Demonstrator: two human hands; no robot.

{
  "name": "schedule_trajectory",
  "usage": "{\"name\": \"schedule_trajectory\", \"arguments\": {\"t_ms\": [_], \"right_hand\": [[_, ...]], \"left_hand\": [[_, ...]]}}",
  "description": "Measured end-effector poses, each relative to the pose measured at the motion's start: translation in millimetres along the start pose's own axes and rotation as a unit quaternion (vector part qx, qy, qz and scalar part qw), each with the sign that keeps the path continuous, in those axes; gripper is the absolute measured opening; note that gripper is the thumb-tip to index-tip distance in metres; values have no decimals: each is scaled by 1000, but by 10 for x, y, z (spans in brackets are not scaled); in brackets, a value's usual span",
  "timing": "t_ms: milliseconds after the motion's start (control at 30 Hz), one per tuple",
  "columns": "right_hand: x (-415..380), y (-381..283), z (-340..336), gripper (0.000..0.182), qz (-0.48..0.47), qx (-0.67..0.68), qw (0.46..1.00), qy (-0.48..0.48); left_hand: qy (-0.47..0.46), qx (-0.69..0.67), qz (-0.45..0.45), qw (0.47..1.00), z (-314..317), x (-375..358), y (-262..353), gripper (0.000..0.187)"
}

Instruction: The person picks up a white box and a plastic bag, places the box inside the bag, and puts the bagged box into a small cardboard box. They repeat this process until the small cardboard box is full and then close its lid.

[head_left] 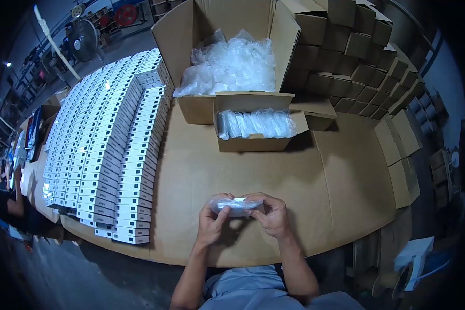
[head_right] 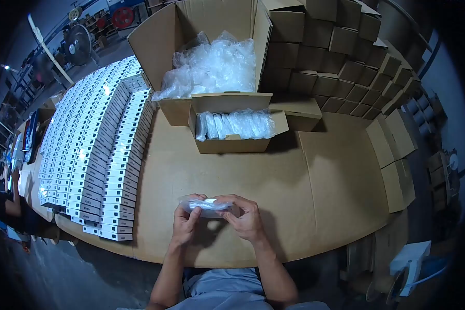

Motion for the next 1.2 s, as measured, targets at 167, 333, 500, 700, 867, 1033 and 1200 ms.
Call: {"name": "schedule_trajectory", "arguments": {"t_ms": [167, 333, 500, 700, 867, 1033, 1200], "right_hand": [[10, -4, -19, 17, -63, -43, 997, -16], [26, 137, -220, 3, 89, 151, 968, 181], [51, -295, -80, 21, -94, 9, 995, 19], [73, -156, 61, 37, -73, -76, 993, -46], [73, -207, 38, 36, -19, -125, 991, -43], [136, -215, -4, 33, -88, -139, 985, -53], [195, -502, 22, 31, -136, -172, 975, -22]], "left_hand": [[28, -3, 9, 1000, -24, 27, 40, 15], [133, -26, -63, 989, -56, 53, 6, 20], [143, -21, -66, 987, -45, 63, 26, 27], [158, -59, -84, 982, -8, 21, 13, 38], [140, -46, -95, 985, 15, 59, 80, 35], [41, -19, 0, 999, 116, 71, 323, 25], [-55, 123, 29, 991, 55, 197, 320, 19]]}}
Point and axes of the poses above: each hand's wrist, its own x-axis towards the middle knuckle, its own z-axis out of the palm, y = z × x, the point moved 6 cm from there along x, towards the middle knuckle, and after that the axes turned 15 degrees about y, right-handed, at the moved point
